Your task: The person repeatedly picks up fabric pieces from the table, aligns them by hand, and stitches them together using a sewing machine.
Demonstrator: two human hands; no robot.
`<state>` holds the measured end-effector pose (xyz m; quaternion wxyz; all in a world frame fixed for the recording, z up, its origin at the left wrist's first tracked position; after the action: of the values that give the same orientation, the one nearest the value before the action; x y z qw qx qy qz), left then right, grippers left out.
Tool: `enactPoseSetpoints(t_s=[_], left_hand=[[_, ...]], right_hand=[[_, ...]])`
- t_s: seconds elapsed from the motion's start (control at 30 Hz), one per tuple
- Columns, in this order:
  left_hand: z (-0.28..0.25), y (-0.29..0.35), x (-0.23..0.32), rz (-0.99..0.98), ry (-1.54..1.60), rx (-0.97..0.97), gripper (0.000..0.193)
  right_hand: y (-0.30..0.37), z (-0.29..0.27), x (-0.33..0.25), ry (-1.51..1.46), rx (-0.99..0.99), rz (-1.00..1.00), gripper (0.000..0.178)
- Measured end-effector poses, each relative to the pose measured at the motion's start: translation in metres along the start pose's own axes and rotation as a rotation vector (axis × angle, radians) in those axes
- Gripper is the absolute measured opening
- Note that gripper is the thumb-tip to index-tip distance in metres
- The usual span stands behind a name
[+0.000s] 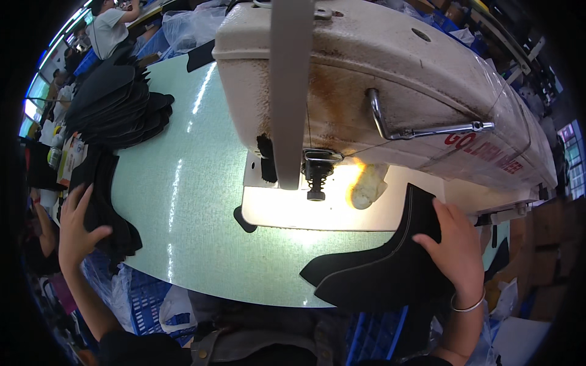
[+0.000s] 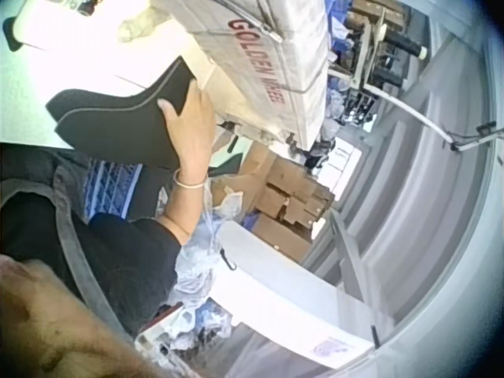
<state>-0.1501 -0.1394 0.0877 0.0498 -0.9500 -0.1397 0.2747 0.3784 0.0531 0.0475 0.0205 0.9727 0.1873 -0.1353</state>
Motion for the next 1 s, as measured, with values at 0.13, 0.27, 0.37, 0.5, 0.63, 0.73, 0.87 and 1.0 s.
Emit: enactPoseSetpoints(t_s=[0.13,0.27,0.37,0.5,0.63,0.73,0.87,1.0], left_hand=[[0.031,0.043,-0.061,-0.153,0.423,-0.209,0.08],[0.046,0.038,-0.059,-0.141,0.433,-0.046,0.044],[0.051,0.037,-0.062,-0.204,0.523,-0.013,0.033],[0.07,0.047,-0.075,-0.229,0.571,0.105,0.03],[0.092,0.042,-0.072,-0.277,0.469,0.215,0.028],[0.099,0.039,-0.08,-0.321,0.428,0.332,0.027],[0.037,0.053,-0.056,-0.197,0.14,0.547,0.027],[-0.013,0.005,0.076,0.206,0.467,0.372,0.033]], right_hand=[[-0.004,0.008,0.021,-0.222,-0.071,0.154,0.061],[0.005,0.01,0.015,-0.156,0.063,0.107,0.062],[0.014,0.014,0.023,-0.198,0.13,0.141,0.058],[0.016,0.014,0.022,-0.189,0.227,0.133,0.06],[0.02,0.013,0.034,-0.271,0.228,0.161,0.056],[0.022,0.017,0.043,-0.282,0.36,0.024,0.039],[0.0,-0.019,0.004,-0.439,0.225,-0.104,0.022],[-0.034,-0.001,-0.036,-0.709,-0.111,-0.194,0.023]])
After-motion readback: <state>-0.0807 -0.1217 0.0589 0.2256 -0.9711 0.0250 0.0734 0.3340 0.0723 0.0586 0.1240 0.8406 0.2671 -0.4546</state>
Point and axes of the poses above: each hand's wrist, its own y-axis away from the middle knuckle, its own z-axis out of the palm, x = y × z, the point moved 3 cm from there along -y, towards the middle knuckle, and after that the axes turned 15 degrees about -y, right-handed, at the moved point
